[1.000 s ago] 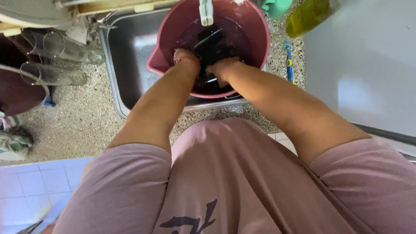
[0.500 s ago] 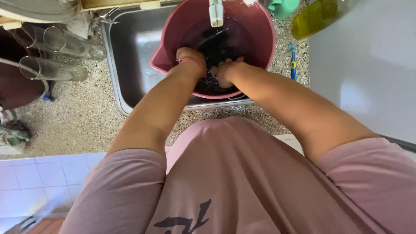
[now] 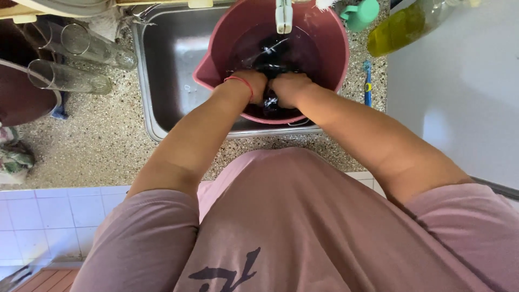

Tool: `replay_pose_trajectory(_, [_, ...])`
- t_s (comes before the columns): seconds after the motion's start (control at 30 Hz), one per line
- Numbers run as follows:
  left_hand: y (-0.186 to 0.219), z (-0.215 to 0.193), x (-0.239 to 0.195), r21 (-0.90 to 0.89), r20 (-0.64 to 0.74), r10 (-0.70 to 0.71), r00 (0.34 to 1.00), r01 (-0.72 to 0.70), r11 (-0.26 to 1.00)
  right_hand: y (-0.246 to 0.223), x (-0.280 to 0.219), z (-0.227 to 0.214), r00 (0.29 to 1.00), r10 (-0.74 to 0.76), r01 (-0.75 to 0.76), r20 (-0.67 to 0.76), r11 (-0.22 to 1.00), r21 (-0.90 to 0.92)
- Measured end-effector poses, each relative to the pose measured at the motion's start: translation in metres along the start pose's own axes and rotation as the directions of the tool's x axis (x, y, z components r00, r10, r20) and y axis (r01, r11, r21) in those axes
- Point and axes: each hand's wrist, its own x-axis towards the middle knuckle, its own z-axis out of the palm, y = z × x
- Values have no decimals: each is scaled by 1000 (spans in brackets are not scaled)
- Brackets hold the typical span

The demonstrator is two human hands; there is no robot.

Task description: Washing several tall glass cups in a pink bucket filled with soapy water inside a sink.

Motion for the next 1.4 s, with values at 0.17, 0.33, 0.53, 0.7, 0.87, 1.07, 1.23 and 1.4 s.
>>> replay_pose_trajectory(0.17, [-1, 1, -1, -27, 18, 45, 999, -45, 999, 7, 19, 12, 999, -7, 13, 54, 993, -116])
replay_pose_trajectory(0.33, [-1, 1, -3, -52, 36, 80, 996, -78, 996, -1, 5, 0, 999, 51, -49, 8, 992, -114])
replay_pose_trajectory(0.53, [-2, 4, -1, -112, 54, 138, 989, -131, 985, 2, 3, -1, 995, 43, -34, 87, 994, -99])
replay_pose_trajectory(0.7, [-3, 2, 0, -157, 66, 189, 980, -177, 972, 0, 7, -4, 997, 34, -20, 63, 978, -208])
replay_pose_trajectory(0.87, [-13, 2, -9, -202, -15, 188, 982, -187, 961, -5, 12, -7, 978, 94, -42, 187, 963, -267])
replay_pose_trajectory(1.07, [-25, -13, -59, -283, -195, 230, 953, -279, 917, -30, -36, -88, 870, 150, -80, 470, 983, -166])
replay_pose_trajectory(1.23, [-36, -18, -66, -446, -461, 221, 860, -440, 780, -22, -66, -121, 883, 184, -289, 433, 938, 191])
replay_pose_trajectory(1.4, [-23, -15, -42, -875, -483, -334, 809, -427, 229, 20, -43, -79, 919, -64, -363, 390, 252, 897])
